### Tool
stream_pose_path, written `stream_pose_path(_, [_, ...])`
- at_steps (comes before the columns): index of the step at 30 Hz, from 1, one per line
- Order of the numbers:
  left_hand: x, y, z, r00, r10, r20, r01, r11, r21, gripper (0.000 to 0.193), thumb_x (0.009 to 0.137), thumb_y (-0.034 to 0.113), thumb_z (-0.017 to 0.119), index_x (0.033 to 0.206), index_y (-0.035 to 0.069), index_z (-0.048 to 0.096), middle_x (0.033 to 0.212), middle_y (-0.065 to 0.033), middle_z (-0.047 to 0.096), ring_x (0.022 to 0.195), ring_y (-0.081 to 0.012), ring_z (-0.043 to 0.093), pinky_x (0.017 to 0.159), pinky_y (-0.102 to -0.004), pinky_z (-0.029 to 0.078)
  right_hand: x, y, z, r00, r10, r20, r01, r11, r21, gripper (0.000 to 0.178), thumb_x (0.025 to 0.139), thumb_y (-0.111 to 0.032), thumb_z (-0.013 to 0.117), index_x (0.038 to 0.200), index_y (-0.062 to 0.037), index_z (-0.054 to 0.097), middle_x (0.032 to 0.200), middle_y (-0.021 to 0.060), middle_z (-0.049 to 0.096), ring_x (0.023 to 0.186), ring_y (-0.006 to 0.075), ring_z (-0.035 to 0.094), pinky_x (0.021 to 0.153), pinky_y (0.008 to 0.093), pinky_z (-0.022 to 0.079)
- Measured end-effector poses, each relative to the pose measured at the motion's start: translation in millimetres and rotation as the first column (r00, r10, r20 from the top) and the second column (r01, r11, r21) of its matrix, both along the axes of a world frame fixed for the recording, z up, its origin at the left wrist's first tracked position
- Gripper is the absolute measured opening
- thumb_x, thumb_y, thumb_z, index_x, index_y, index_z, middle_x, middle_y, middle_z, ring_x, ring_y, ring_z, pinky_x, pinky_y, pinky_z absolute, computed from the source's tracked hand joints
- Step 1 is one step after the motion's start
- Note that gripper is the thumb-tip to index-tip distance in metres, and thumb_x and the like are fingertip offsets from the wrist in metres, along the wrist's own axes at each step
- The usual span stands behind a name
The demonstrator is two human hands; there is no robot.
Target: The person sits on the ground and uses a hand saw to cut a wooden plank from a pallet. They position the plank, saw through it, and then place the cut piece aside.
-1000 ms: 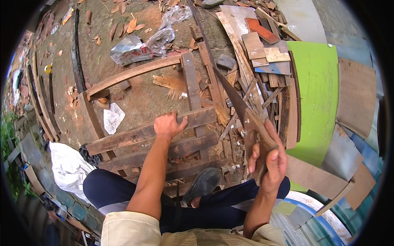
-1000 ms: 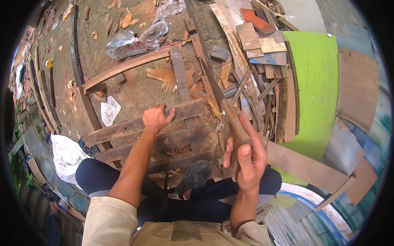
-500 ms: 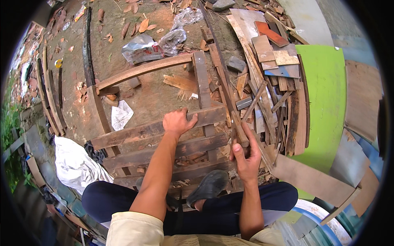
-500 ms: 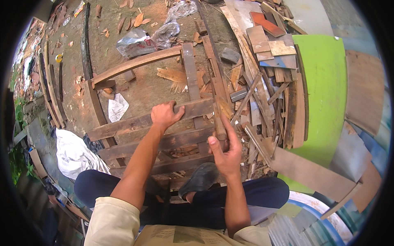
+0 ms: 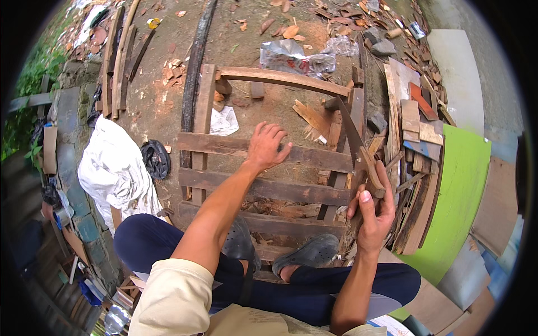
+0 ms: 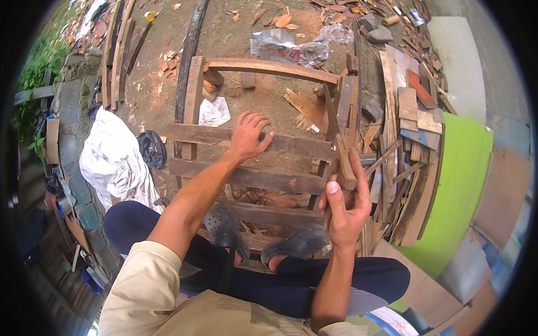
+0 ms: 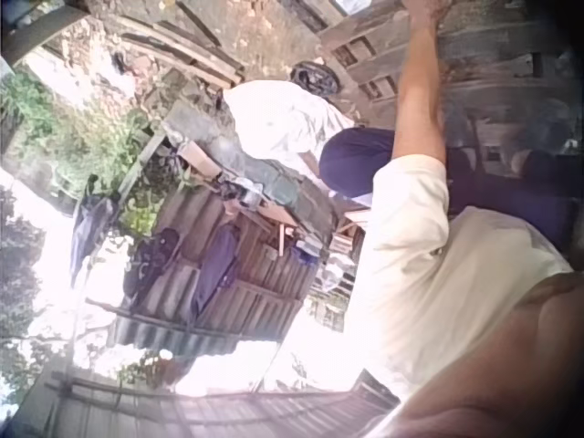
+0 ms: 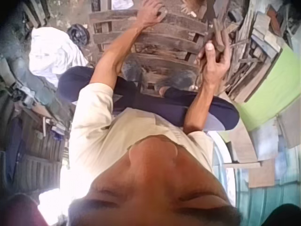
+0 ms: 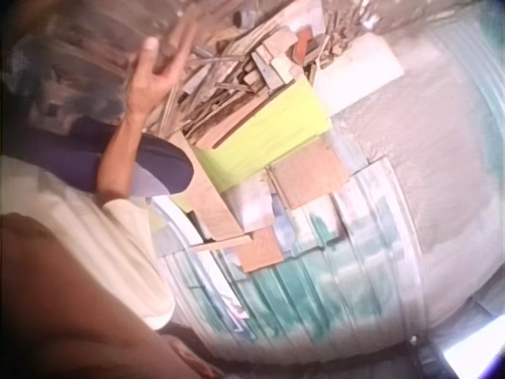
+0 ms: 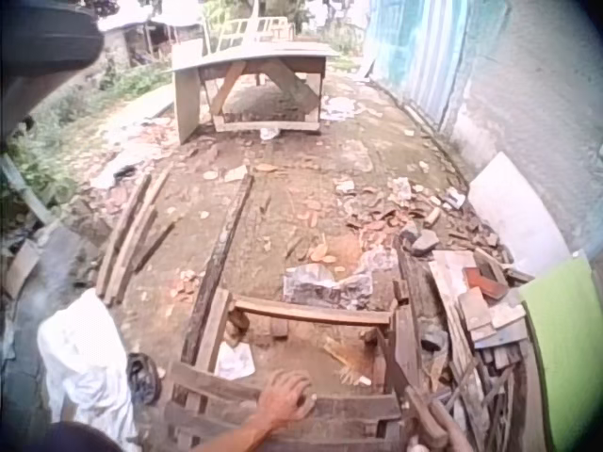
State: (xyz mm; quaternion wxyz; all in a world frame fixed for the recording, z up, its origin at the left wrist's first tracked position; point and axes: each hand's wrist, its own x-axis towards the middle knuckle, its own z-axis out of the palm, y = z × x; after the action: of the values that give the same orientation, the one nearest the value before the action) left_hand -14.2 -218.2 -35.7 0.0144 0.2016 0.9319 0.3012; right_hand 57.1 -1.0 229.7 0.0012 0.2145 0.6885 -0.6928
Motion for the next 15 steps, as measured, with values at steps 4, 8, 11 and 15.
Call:
stream_pose_path(4, [24,-114,20,0.989,0.059,0.134,0.002,0.91,-0.414,0.069,0.097,0.059,0.055,0.141,0.005,0.055,0.153,-0.0143,0.047,0.148,-0.0294,0.036,0.126,-0.0504,0.016,-25,-49,8,0.991,0.137,0.005,-0.136,0.986,-0.098,0.061,0.1,-0.015,0.064,0.152,0.0066,0.041,0.089,0.0065,0.063,0.065,0.0107,0.058,0.057,0.0245,0.049])
stream_pose_path(8, [37,-154,39,0.71,0.688,0.148,-0.491,0.635,-0.596,0.11,0.09,0.076,0.052,0.159,-0.004,0.021,0.168,-0.0236,0.016,0.158,-0.0339,0.011,0.128,-0.0492,0.004,-61,-105,18,0.97,0.234,0.071,-0.218,0.96,-0.178,0.062,0.101,-0.02,0.062,0.152,0.0088,0.039,0.087,0.0062,0.062,0.064,0.0123,0.059,0.055,0.0263,0.048])
stream_pose_path(11, [35,-149,43,0.385,0.852,0.356,-0.596,0.524,-0.609,0.136,0.079,0.085,0.058,0.16,-0.009,0.003,0.169,-0.0286,0.004,0.159,-0.0354,0.005,0.129,-0.0477,0.003,-93,-144,27,0.938,0.32,0.131,-0.295,0.939,-0.176,0.056,0.103,-0.022,0.06,0.149,0.0057,0.045,0.087,0.0059,0.06,0.061,0.0124,0.058,0.052,0.0269,0.047])
stream_pose_path(15, [25,-154,45,0.302,0.851,0.428,-0.606,0.519,-0.603,0.135,0.077,0.079,0.068,0.16,-0.009,0.008,0.168,-0.0278,0.012,0.158,-0.0357,0.011,0.128,-0.0481,0.011,-126,-191,49,0.942,0.291,0.166,-0.254,0.943,-0.214,0.052,0.1,-0.025,0.066,0.14,0.0039,0.053,0.08,0.0041,0.06,0.06,0.0125,0.058,0.053,0.0276,0.048])
